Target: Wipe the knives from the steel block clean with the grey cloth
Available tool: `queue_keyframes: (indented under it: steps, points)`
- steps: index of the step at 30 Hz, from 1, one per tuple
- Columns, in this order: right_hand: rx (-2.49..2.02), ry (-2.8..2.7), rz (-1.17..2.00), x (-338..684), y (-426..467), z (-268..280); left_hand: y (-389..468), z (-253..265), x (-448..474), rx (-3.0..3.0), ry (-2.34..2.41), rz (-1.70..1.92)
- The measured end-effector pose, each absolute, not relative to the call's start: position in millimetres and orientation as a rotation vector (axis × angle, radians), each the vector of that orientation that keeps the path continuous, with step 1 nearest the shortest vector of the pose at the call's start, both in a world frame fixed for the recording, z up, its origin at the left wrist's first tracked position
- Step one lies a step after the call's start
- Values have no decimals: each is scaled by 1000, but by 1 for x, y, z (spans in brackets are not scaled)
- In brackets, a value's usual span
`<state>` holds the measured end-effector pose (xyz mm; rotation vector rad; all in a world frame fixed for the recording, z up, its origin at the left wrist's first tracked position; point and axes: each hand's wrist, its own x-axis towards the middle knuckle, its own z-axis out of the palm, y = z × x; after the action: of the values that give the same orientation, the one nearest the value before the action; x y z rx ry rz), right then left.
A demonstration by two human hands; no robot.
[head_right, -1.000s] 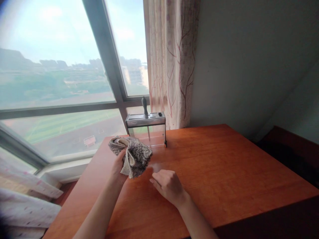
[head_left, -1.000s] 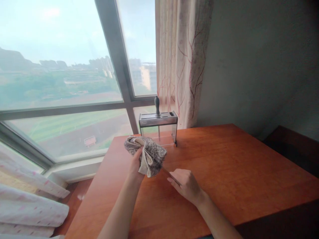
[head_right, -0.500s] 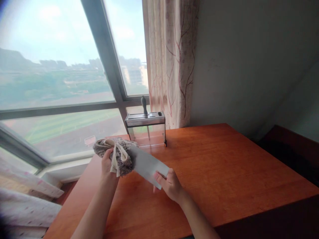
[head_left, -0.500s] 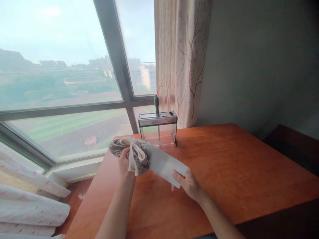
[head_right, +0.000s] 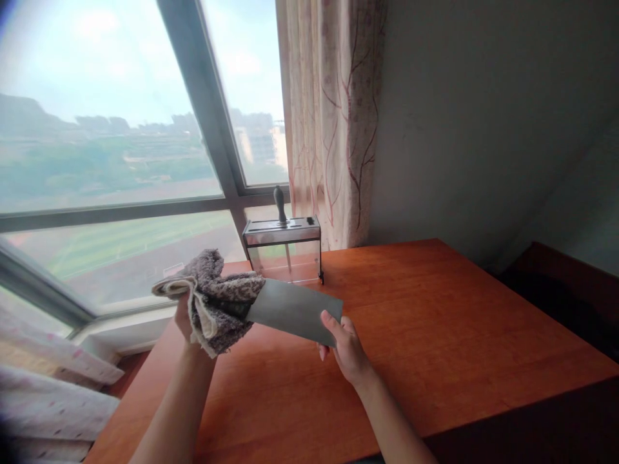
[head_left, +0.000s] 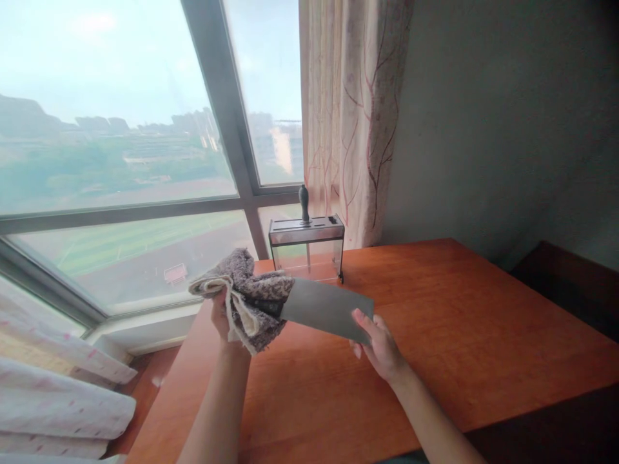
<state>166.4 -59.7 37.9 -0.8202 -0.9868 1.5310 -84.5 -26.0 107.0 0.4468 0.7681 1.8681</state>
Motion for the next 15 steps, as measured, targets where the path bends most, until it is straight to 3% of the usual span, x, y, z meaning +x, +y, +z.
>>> queue_keyframes:
  steps: [6,11,15]
  points:
    - [-989,-1212,1289,171,-61,40,-14,96,-86,438,931,1883]
    - [-1038,-1315,1184,179,-62,48,-17,96,-90,836,1237,1964]
    - [-1000,-1325,1202,183,-62,47,-19,102,-91,775,1134,1867]
